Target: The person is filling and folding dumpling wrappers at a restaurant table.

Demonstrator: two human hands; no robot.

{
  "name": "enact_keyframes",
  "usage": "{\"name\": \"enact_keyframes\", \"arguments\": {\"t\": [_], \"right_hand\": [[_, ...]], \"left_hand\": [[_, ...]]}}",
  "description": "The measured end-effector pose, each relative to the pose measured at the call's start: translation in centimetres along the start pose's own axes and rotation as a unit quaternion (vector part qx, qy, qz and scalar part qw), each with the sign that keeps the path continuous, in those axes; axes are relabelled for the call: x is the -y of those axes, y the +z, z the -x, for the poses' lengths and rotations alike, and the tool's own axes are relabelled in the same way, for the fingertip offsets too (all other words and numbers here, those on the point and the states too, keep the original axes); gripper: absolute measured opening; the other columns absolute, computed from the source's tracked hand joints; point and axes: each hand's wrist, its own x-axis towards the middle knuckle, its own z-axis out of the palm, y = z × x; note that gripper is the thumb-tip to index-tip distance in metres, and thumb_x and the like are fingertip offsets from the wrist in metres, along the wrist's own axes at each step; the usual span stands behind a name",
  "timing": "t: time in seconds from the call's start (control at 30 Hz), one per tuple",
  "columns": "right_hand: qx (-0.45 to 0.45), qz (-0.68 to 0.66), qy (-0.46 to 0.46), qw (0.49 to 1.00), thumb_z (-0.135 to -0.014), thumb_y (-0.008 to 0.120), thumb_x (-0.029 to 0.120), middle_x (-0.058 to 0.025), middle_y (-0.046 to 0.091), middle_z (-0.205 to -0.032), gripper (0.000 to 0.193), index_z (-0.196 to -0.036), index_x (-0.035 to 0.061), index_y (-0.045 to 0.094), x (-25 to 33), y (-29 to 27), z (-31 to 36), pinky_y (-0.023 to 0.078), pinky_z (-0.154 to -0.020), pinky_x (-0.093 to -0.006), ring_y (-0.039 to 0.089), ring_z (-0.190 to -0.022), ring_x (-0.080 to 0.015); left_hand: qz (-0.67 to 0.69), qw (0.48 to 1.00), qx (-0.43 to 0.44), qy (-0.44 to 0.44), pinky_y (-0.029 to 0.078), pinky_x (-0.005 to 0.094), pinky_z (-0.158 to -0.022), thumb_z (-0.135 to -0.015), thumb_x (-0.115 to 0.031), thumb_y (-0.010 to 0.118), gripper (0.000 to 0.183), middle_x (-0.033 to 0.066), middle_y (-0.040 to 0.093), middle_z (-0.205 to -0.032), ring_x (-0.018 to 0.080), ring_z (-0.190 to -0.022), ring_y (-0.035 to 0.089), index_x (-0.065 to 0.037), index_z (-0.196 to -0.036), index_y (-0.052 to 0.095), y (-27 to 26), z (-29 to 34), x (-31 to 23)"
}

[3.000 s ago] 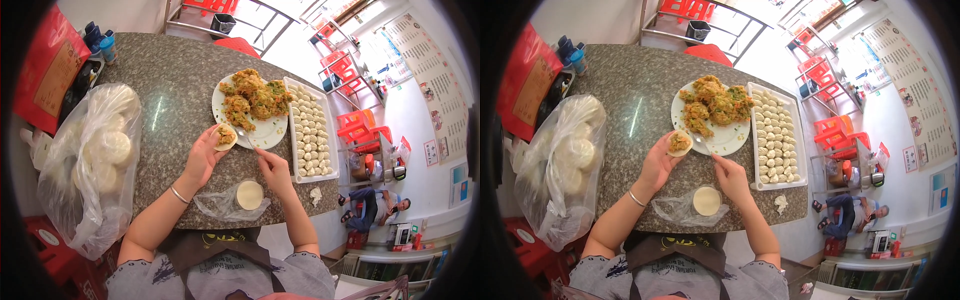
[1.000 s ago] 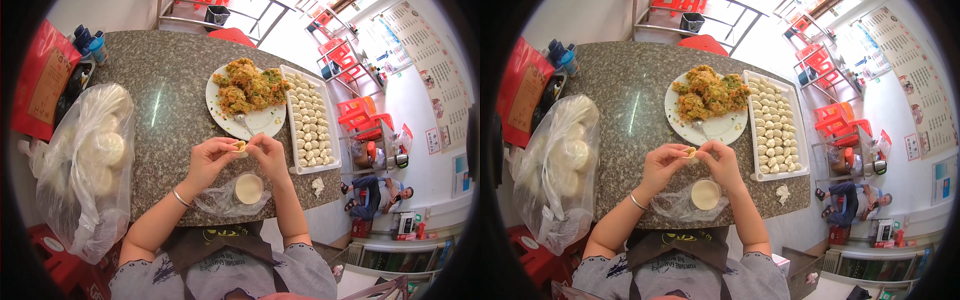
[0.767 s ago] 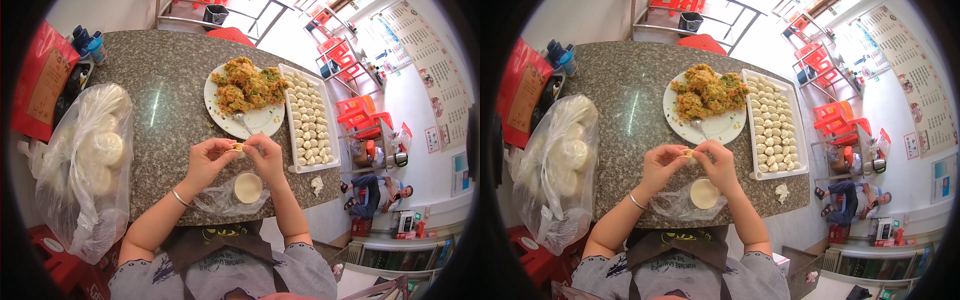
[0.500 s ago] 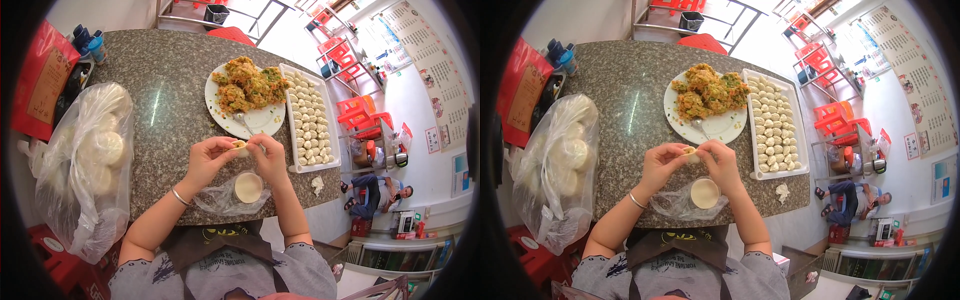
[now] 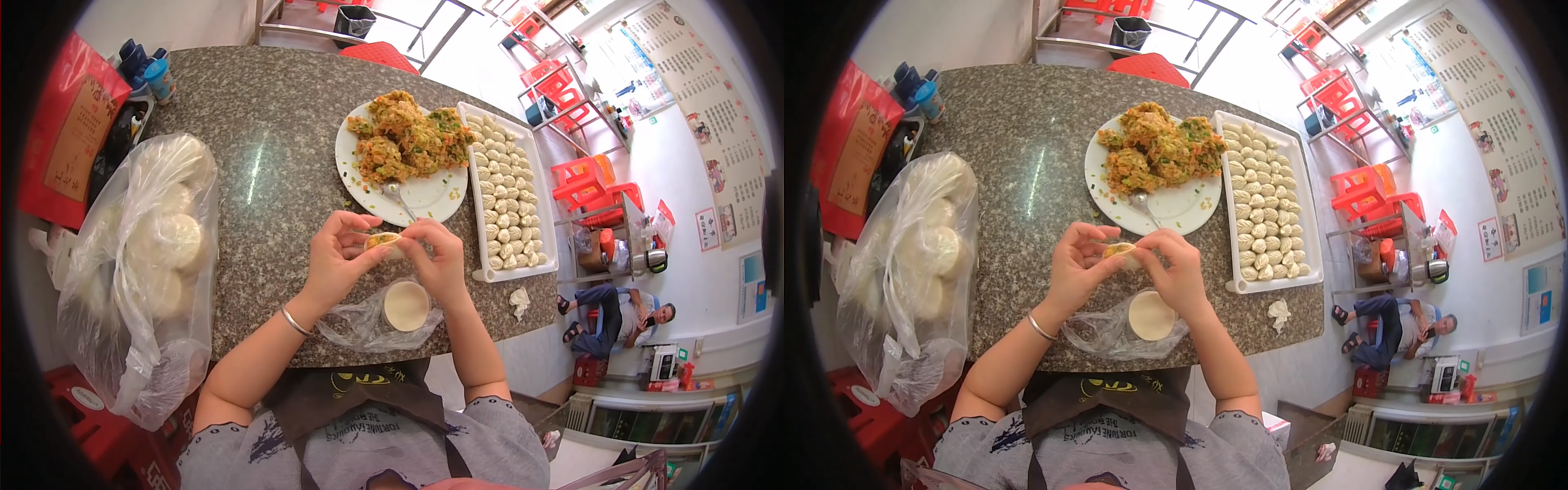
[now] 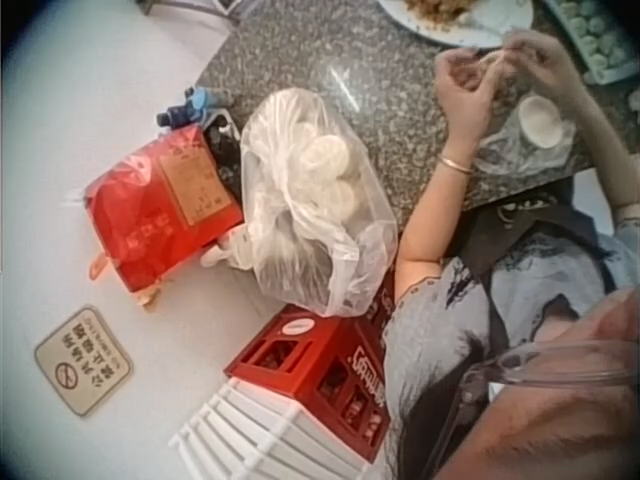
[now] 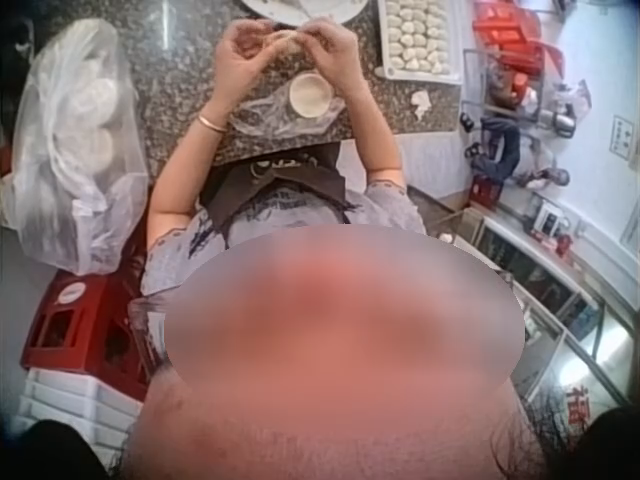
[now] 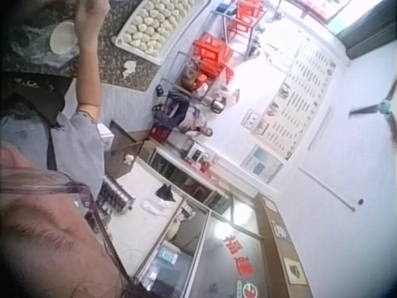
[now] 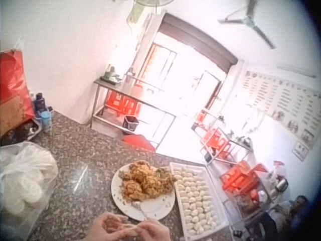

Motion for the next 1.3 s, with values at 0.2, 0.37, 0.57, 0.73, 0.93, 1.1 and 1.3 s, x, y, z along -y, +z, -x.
{"name": "enact_keyframes", "arguments": {"t": [0.2,0.37,0.57,0.73,0.93,1.1,1.3], "right_hand": [[-0.048,-0.044,0.025,0.998,-0.08,0.064,0.0,-0.0095,0.061,-0.078,0.004,-0.08,-0.002,0.061,-0.4,0.5,0.3,0.046,-0.065,-0.0288,0.059,-0.071,-0.0196],[-0.021,-0.046,0.043,0.998,-0.081,0.064,0.001,-0.0086,0.06,-0.078,0.006,-0.08,-0.0021,0.059,-0.1,-0.4,-0.1,0.046,-0.065,-0.0283,0.058,-0.071,-0.019],[0.04,-0.033,0.049,0.997,-0.08,0.065,0.002,-0.0079,0.06,-0.078,0.006,-0.081,-0.0012,0.06,0.4,-0.4,-0.7,0.046,-0.064,-0.028,0.058,-0.072,-0.018],[-0.006,-0.007,0.035,0.999,-0.079,0.066,0.003,-0.009,0.062,-0.079,0.006,-0.082,0.0001,0.062,0.1,0.4,0.0,0.047,-0.071,-0.0309,0.059,-0.075,-0.0219],[-0.004,0.07,-0.031,0.997,-0.079,0.066,0.003,-0.0097,0.062,-0.081,0.006,-0.082,0.0002,0.062,0.1,0.2,-0.2,0.047,-0.071,-0.0318,0.059,-0.074,-0.0227],[0.011,-0.061,0.081,0.995,-0.08,0.065,0.003,-0.0087,0.061,-0.079,0.006,-0.084,-0.0001,0.062,-0.4,-0.4,-0.1,0.046,-0.072,-0.0294,0.058,-0.074,-0.0201],[0.049,-0.042,0.065,0.996,-0.081,0.064,0.003,-0.0081,0.06,-0.08,0.006,-0.084,-0.0009,0.06,0.3,-0.5,-0.6,0.045,-0.068,-0.0277,0.058,-0.074,-0.0179]], "left_hand": [[-0.035,0.996,0.017,0.081,0.056,0.0273,-0.081,-0.081,-0.001,0.069,0.016,0.0148,0.062,-0.11,0.0176,-0.095,0.064,0.003,-0.097,0.066,-0.6,0.1,1.3],[-0.077,0.993,0.026,0.083,0.056,0.0268,-0.08,-0.081,-0.001,0.069,0.014,0.0144,0.065,-0.106,0.0166,-0.091,0.066,0.002,-0.094,0.069,-0.3,0.2,0.8],[-0.15,0.98,0.038,0.128,0.057,0.0261,-0.075,-0.081,-0.002,0.068,0.011,0.0134,0.067,-0.102,0.0157,-0.085,0.067,0.001,-0.092,0.07,-0.2,0.2,0.5],[-0.15,0.985,0.026,0.085,0.057,0.0256,-0.071,-0.082,-0.003,0.067,0.011,0.0118,0.067,-0.1,0.0148,-0.084,0.067,0.001,-0.092,0.068,0.0,0.3,0.3],[-0.128,0.989,0.026,0.062,0.056,0.0249,-0.071,-0.083,-0.003,0.066,0.009,0.0114,0.066,-0.1,0.0148,-0.085,0.066,0.001,-0.092,0.065,0.0,0.3,0.1],[0.011,1.0,0.019,0.01,0.055,0.0254,-0.08,-0.083,0.002,0.065,0.009,0.0131,0.065,-0.104,0.0165,-0.091,0.065,0.004,-0.092,0.067,-0.1,0.3,0.8],[-0.026,0.997,0.046,0.057,0.056,0.0264,-0.079,-0.083,0.002,0.066,0.009,0.0134,0.065,-0.104,0.0164,-0.091,0.065,0.004,-0.092,0.067,-0.1,0.4,0.5]]}}
